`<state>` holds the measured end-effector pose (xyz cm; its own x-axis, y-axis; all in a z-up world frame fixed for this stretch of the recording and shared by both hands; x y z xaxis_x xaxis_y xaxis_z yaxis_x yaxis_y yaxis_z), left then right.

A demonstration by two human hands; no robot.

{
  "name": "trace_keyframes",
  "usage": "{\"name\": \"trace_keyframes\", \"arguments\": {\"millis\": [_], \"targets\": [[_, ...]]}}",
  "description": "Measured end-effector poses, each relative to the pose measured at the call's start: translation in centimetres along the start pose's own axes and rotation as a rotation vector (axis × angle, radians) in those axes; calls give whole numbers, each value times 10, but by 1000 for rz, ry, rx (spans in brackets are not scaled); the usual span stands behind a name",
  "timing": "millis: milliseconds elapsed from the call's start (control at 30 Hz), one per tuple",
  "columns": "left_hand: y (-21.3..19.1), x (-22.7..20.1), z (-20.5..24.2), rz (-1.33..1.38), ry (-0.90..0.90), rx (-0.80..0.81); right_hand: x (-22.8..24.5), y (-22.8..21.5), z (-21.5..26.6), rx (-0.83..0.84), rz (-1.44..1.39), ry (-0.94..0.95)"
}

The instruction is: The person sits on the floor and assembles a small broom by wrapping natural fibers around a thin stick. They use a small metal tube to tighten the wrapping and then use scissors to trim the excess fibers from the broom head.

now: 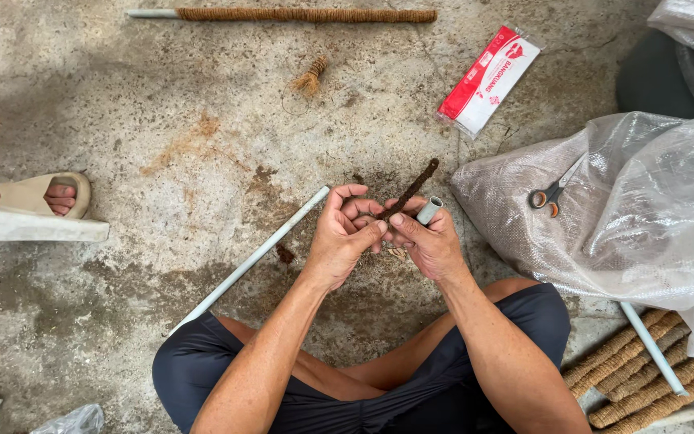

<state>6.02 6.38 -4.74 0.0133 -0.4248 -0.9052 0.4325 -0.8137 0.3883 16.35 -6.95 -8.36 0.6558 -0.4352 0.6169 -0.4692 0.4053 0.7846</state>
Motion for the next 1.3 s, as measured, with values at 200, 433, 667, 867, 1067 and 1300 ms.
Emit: {"name": "trace_keyframes", "arguments": {"millis": [200,433,667,867,1067,1300], "targets": [[-1,2,-1,12,39,18,2,2,-1,16,20,-6],[-2,2,0,4,3,-6,5,12,1,73,-17,-2],[-3,6,-2,27,14,8,6,6,1,-33,159,24],[-5,2,-3,71,-31,59,10,6,2,-15,207,-23],[-31,-10,-16,-142,-138,-174,33,-7,-3,-56,279,-86],[-71,15,-34,-779,-196,-452,66,-16,-5,-120,307,-218]]}}
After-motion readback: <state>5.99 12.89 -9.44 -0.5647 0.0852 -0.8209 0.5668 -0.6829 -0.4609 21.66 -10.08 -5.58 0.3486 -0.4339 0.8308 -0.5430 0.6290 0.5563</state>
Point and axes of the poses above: each hand's wrist, its own z-axis away from the middle knuckle, its own y-axis out of the palm, x = y × z, the point moved 3 cm from there along -z, towards the middle knuckle, and after that the axes turned 11 degrees about -z, right-handed, at the moved point
